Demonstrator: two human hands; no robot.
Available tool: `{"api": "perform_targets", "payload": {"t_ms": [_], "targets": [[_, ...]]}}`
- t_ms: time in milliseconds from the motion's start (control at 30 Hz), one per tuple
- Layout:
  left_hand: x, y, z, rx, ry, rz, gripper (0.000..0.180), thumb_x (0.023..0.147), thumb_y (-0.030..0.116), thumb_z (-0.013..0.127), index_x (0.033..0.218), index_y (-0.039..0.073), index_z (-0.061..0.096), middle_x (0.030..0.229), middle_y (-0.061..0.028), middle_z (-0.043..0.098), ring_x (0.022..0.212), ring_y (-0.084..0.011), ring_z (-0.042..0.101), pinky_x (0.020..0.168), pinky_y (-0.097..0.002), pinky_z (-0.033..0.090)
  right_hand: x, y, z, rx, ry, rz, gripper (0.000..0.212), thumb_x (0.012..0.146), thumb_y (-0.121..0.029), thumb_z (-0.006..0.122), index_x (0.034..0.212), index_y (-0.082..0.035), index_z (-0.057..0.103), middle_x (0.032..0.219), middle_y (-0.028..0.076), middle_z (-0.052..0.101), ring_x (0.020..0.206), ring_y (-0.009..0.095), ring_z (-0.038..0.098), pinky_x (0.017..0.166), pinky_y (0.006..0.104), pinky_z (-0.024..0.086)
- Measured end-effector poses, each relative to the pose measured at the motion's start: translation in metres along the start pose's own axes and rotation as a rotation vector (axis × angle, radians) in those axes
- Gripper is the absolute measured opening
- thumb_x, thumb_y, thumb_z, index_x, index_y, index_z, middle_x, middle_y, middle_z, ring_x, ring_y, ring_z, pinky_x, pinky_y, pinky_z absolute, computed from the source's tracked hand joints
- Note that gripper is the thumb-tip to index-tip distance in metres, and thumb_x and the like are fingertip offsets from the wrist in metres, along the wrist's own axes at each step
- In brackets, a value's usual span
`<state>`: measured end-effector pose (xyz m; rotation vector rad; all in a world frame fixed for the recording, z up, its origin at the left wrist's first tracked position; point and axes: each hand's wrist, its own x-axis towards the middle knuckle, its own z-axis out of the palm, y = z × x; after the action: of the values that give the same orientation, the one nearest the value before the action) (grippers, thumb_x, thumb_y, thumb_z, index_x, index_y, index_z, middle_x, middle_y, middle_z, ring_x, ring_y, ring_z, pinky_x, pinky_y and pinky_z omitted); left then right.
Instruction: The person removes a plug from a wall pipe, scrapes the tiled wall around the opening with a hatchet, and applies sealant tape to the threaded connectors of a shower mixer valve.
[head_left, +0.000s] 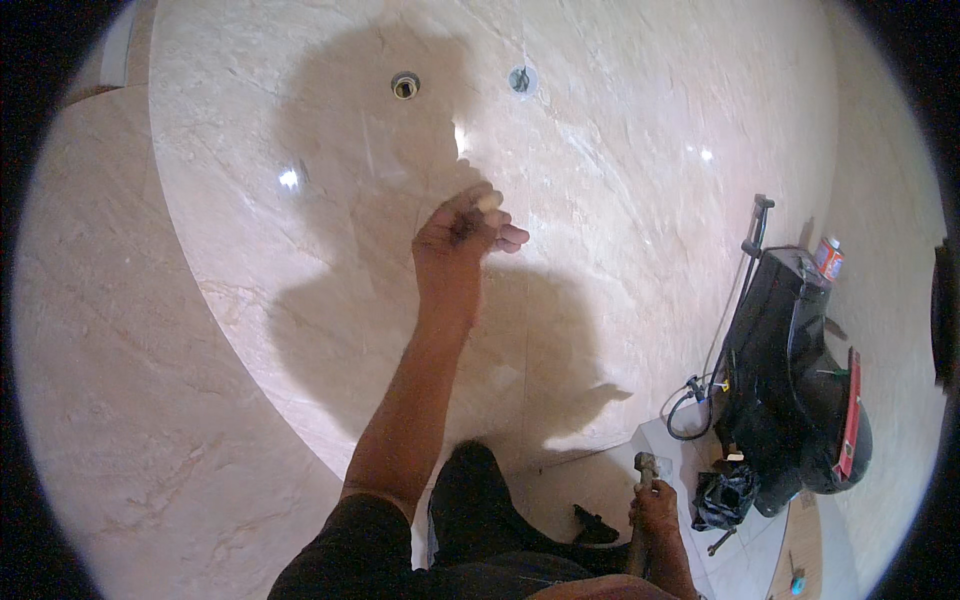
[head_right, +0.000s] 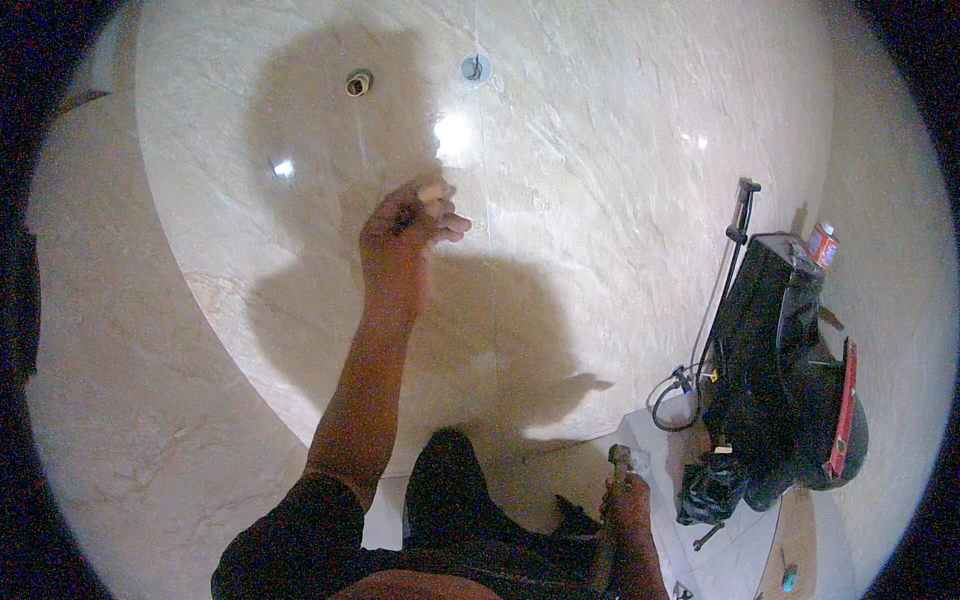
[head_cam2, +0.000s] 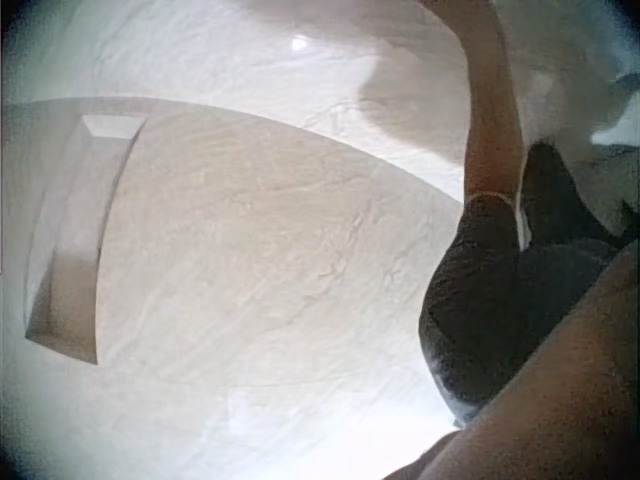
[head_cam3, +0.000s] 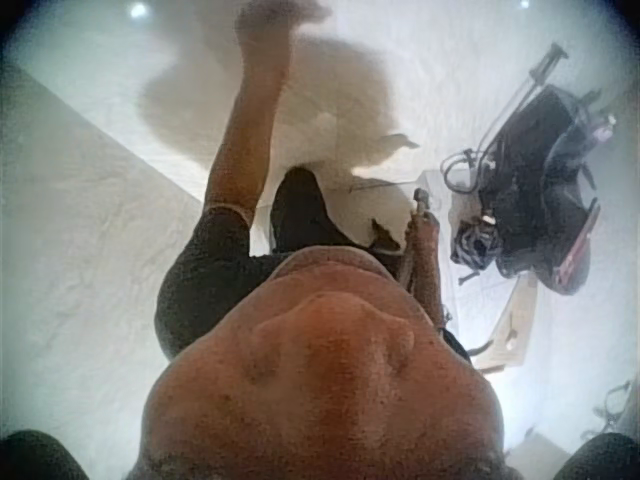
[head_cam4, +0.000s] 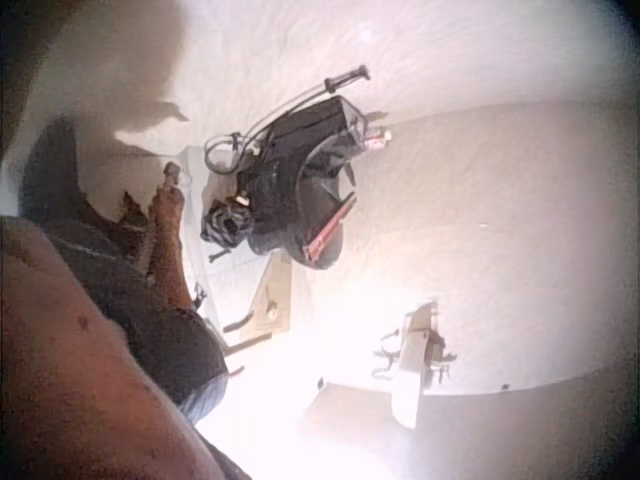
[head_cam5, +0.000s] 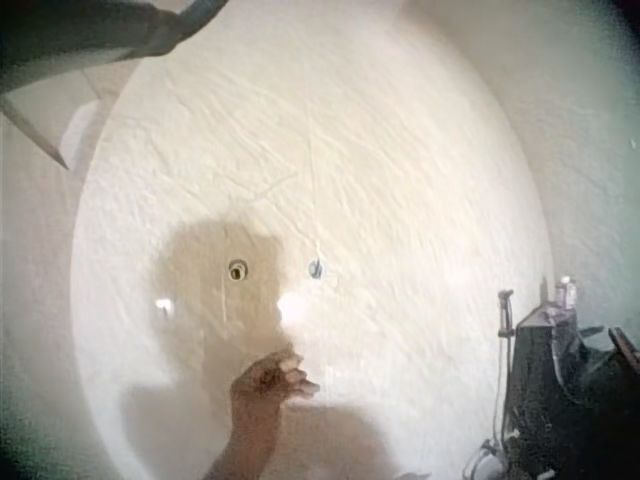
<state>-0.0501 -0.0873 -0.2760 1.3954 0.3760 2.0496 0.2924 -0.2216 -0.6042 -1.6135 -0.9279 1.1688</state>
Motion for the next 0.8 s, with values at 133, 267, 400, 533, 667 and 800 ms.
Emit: {"api": "perform_targets", "payload": {"t_ms": [133, 267, 400, 533, 667, 800], "targets": [[0.041, 0.013, 0.017, 0.172, 0.033, 0.111, 0.017, 0.09, -0.001, 0.067, 0.107, 0.0, 0.071, 0.086, -0.0061, 0.071, 0.073, -0.0162, 0.067, 0.065, -0.0287, 0.053, 0.019, -0.025, 0.005, 0.099, -0.047, -0.086, 0.029, 0.095, -0.018, 0.068, 0.113, 0.002, 0.055, 0.071, 0.008, 0.058, 0.05, 0.019, 0.058, 0.043, 0.0358, 0.049], [0.101, 0.012, 0.035, 0.468, 0.01, 0.497, 0.017, 0.091, 0.009, 0.072, 0.106, 0.0, 0.072, 0.09, -0.0066, 0.072, 0.076, -0.015, 0.066, 0.069, -0.029, 0.054, 0.04, -0.025, 0.027, 0.098, -0.212, -0.159, 0.025, 0.096, -0.016, 0.066, 0.11, 0.001, 0.055, 0.069, 0.007, 0.057, 0.051, 0.018, 0.057, 0.043, 0.0351, 0.048], [0.145, 0.012, 0.052, 0.484, -0.002, 0.634, 0.015, 0.091, 0.007, 0.073, 0.105, 0.0, 0.072, 0.091, -0.0077, 0.074, 0.081, -0.0161, 0.07, 0.076, -0.0292, 0.057, 0.07, 0.0, 0.046, 0.023, -0.233, -0.168, 0.023, 0.095, -0.016, 0.066, 0.108, 0.001, 0.057, 0.067, 0.005, 0.057, 0.053, 0.017, 0.057, 0.047, 0.0346, 0.048], [0.152, 0.014, 0.051, 0.673, -0.02, 0.638, 0.015, 0.088, -0.001, 0.072, 0.102, -0.001, 0.072, 0.09, -0.0076, 0.074, 0.081, -0.0126, 0.07, 0.076, -0.0273, 0.057, 0.056, -0.007, 0.044, -0.087, -0.335, -0.248, 0.018, 0.094, -0.015, 0.066, 0.103, 0.0, 0.06, 0.07, 0.006, 0.06, 0.056, 0.016, 0.059, 0.051, 0.0345, 0.049], [0.166, 0.007, 0.055, 0.813, 0.022, 0.807, 0.01, 0.085, 0.0, 0.074, 0.095, 0.0, 0.075, 0.087, -0.0066, 0.073, 0.076, -0.0125, 0.068, 0.071, -0.0272, 0.054, 0.098, 0.066, 0.039, -0.153, -0.246, -0.274, 0.017, 0.094, -0.015, 0.066, 0.101, 0.0, 0.06, 0.071, 0.007, 0.061, 0.058, 0.017, 0.06, 0.051, 0.0348, 0.049], [0.169, 0.015, 0.047, 0.954, -0.027, 0.877, 0.01, 0.082, 0.003, 0.077, 0.092, 0.005, 0.079, 0.08, -0.0059, 0.069, 0.069, -0.0132, 0.064, 0.066, -0.0286, 0.05, 0.083, 0.027, 0.036, -0.263, -0.256, -0.294, 0.021, 0.094, -0.015, 0.065, 0.106, 0.001, 0.059, 0.072, 0.007, 0.06, 0.058, 0.018, 0.06, 0.05, 0.0354, 0.049]]}}
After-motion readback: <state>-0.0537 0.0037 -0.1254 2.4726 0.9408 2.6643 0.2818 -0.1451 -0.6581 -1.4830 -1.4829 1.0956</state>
